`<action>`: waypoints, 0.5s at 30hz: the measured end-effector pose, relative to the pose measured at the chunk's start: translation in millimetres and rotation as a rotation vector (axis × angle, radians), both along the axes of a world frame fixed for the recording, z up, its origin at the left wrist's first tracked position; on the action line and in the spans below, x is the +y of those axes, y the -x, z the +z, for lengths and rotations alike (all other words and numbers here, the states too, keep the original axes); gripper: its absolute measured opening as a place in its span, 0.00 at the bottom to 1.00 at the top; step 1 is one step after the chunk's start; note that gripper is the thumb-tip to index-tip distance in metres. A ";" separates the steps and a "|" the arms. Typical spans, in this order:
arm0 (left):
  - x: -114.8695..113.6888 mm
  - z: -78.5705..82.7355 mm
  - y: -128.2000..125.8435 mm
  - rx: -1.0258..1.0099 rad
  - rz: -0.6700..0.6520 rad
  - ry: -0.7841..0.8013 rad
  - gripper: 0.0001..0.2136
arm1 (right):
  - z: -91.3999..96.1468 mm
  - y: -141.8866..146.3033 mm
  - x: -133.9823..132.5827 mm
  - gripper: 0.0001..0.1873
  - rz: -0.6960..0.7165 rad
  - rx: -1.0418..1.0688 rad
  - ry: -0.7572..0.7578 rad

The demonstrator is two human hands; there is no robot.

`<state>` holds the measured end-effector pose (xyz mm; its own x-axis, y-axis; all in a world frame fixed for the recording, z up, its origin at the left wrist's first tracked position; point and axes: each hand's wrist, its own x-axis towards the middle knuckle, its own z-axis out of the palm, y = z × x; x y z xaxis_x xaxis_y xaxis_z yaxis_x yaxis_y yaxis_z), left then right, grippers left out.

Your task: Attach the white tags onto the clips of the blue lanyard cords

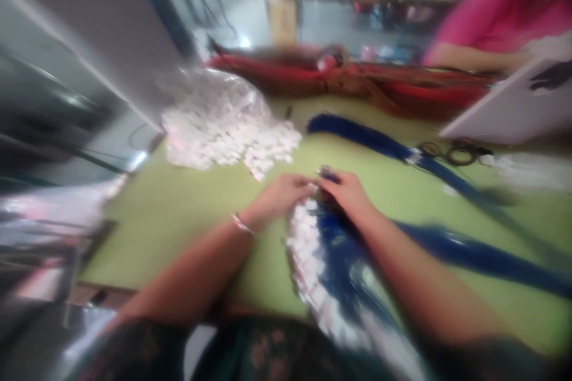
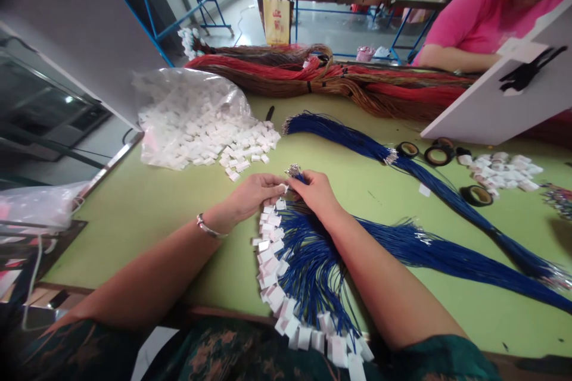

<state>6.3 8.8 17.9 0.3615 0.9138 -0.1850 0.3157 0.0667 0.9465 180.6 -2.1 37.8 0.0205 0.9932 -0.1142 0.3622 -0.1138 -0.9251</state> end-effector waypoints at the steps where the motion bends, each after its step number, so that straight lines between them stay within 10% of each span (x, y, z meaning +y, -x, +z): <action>1: 0.0 3.8 1.9 -0.005 -0.051 -0.005 0.12 | 0.3 -0.6 0.6 0.11 -0.027 0.022 -0.005; 7: 4.8 6.8 12.4 0.020 -0.074 -0.034 0.11 | 0.9 -1.4 0.6 0.10 -0.098 0.148 0.022; 15: 6.4 -9.1 7.0 0.032 0.092 -0.034 0.14 | 0.6 -0.6 3.4 0.06 0.174 -0.265 -0.022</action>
<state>-0.7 15.3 8.8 0.2702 0.9488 -0.1634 0.3396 0.0649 0.9383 181.2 1.3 38.3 -0.1235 0.9866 -0.1062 0.6032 -0.0104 -0.7975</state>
